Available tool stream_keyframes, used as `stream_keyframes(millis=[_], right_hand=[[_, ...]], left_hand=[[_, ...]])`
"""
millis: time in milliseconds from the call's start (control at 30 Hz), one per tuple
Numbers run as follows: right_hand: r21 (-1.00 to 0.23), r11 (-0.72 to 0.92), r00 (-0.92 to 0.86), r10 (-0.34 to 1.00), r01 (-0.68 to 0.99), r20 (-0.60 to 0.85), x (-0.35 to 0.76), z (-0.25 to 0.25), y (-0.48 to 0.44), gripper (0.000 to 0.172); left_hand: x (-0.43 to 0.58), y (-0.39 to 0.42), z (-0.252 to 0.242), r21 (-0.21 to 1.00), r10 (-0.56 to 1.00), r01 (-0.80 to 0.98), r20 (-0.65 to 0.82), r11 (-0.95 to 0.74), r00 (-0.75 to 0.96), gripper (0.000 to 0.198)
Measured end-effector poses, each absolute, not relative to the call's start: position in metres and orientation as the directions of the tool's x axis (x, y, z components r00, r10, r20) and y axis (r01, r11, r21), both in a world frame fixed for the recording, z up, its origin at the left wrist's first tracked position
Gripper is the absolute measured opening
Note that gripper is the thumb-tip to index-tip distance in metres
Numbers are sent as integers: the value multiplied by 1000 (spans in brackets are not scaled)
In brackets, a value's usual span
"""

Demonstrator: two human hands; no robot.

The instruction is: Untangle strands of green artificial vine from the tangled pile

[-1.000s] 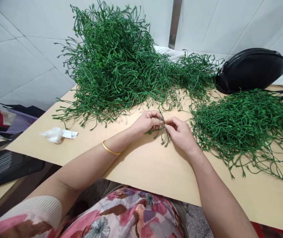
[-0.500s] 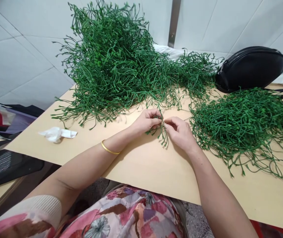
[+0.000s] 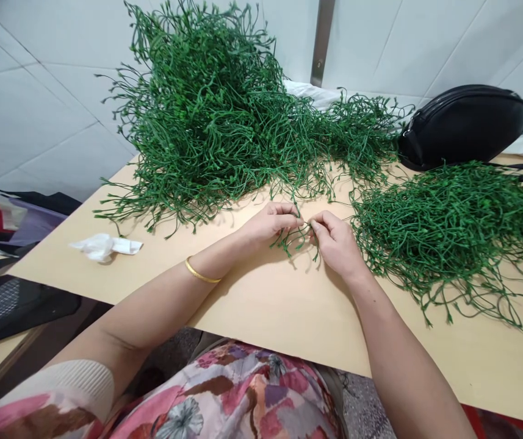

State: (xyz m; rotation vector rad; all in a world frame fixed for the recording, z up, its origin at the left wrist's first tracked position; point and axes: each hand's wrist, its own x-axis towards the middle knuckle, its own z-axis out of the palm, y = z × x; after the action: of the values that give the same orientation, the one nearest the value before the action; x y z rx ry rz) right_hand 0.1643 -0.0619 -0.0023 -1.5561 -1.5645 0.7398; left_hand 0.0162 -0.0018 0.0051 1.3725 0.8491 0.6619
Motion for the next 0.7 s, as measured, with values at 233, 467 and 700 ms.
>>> stream_keyframes(millis=[233,467,700], right_hand=[[-886,95,66,988,455,140,162,-1,-62,18],[-989,-45,36,999,141,-40,163,1,-61,28],[-931,56,51,996,360,79,163,-3,-61,16]], left_hand=[[17,-2,2,987,842,124,-152,102,517,13],[17,2,-1,993,898,61,69,-105,435,15],[17,3,-5,985,877,43,130,-169,463,17]])
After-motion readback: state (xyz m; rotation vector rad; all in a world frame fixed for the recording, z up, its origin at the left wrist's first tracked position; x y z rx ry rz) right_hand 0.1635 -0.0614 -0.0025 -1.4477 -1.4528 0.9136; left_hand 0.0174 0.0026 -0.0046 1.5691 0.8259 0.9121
